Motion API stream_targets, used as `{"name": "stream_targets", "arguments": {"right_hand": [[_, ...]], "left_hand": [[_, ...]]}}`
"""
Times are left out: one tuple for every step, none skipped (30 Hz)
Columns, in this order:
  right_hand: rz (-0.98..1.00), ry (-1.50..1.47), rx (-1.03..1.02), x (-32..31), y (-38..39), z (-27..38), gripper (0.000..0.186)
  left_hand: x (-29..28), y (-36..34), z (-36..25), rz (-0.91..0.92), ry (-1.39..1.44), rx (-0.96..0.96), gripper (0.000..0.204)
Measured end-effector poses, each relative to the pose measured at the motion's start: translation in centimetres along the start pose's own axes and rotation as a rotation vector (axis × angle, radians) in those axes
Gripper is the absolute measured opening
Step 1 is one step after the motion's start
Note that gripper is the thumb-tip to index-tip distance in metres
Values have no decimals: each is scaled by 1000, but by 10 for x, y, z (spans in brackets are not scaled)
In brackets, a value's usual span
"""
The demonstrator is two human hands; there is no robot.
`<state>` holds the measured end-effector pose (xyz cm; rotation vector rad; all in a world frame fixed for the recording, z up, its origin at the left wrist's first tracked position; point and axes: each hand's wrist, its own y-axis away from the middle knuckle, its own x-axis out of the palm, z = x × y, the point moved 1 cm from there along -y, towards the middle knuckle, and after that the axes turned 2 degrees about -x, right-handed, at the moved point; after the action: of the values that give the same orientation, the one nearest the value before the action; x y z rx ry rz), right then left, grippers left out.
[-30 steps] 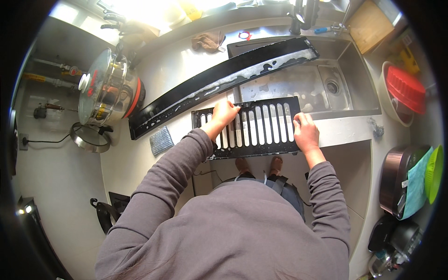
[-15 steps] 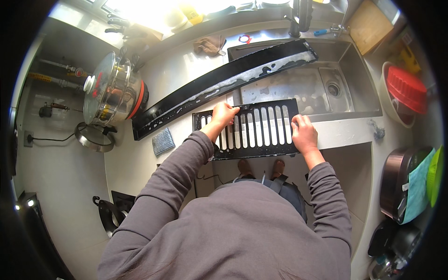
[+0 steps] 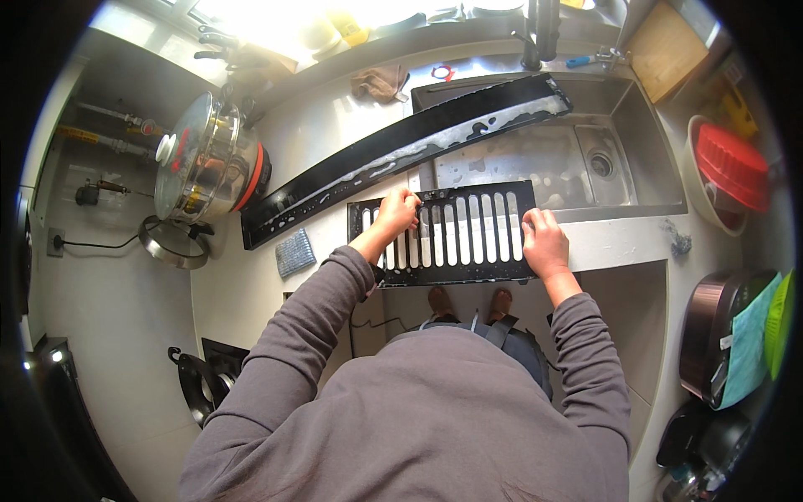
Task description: The person scrubs a black grill grate with a small abrasive pad on a kitchen countertop, then rinses it under running water from the sink faucet. The grate is handled by hand throughout the process.
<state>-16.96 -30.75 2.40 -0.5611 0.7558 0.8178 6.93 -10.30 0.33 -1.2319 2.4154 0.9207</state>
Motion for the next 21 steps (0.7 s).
{"name": "stream_targets", "arguments": {"right_hand": [[0, 0, 0, 0, 0, 0, 5], [0, 1, 0, 0, 0, 0, 5], [0, 1, -1, 0, 0, 0, 5], [1, 0, -1, 0, 0, 0, 5], [3, -1, -1, 0, 0, 0, 5], [14, 2, 15, 0, 0, 0, 5], [6, -1, 1, 0, 0, 0, 5], [8, -2, 2, 0, 0, 0, 5], [23, 3, 23, 0, 0, 0, 5], [9, -5, 1, 0, 1, 1, 5], [6, -7, -1, 0, 1, 1, 5], [9, -6, 10, 0, 1, 1, 5], [2, -3, 1, 0, 2, 1, 5], [0, 2, 2, 0, 2, 0, 5], [-2, 6, 0, 0, 3, 0, 5], [0, 5, 7, 1, 3, 0, 5], [2, 3, 10, 1, 3, 0, 5], [-1, 2, 13, 1, 3, 0, 5], [-2, 1, 8, 1, 3, 0, 5], [-11, -1, 0, 2, 3, 0, 5], [-23, -2, -11, 1, 3, 1, 5]], "left_hand": [[1, -1, 1, -22, -77, 68, 20], [1, -2, 2, -44, -125, 136, 19], [2, -3, 2, -66, -172, 204, 18], [3, -3, 1, -118, -201, 291, 15], [4, -1, 0, -169, -229, 378, 13], [5, 1, -3, -220, -257, 465, 11], [6, 4, -6, -213, -242, 474, 10], [8, 6, -9, -205, -228, 483, 11], [9, 9, -13, -207, -206, 512, 12], [9, 11, -17, -179, -218, 492, 12], [10, 13, -21, -173, -266, 493, 12], [10, 15, -24, -172, -304, 507, 12], [11, 16, -26, -170, -340, 518, 12], [11, 16, -28, -160, -398, 513, 13], [12, 17, -29, -180, -429, 510, 12], [13, 18, -30, -201, -459, 507, 12], [14, 18, -31, -225, -485, 503, 12], [15, 19, -31, -224, -511, 488, 12], [16, 19, -31, -239, -521, 483, 12], [16, 20, -31, -253, -529, 488, 13], [16, 22, -31, -269, -530, 485, 12]]}}
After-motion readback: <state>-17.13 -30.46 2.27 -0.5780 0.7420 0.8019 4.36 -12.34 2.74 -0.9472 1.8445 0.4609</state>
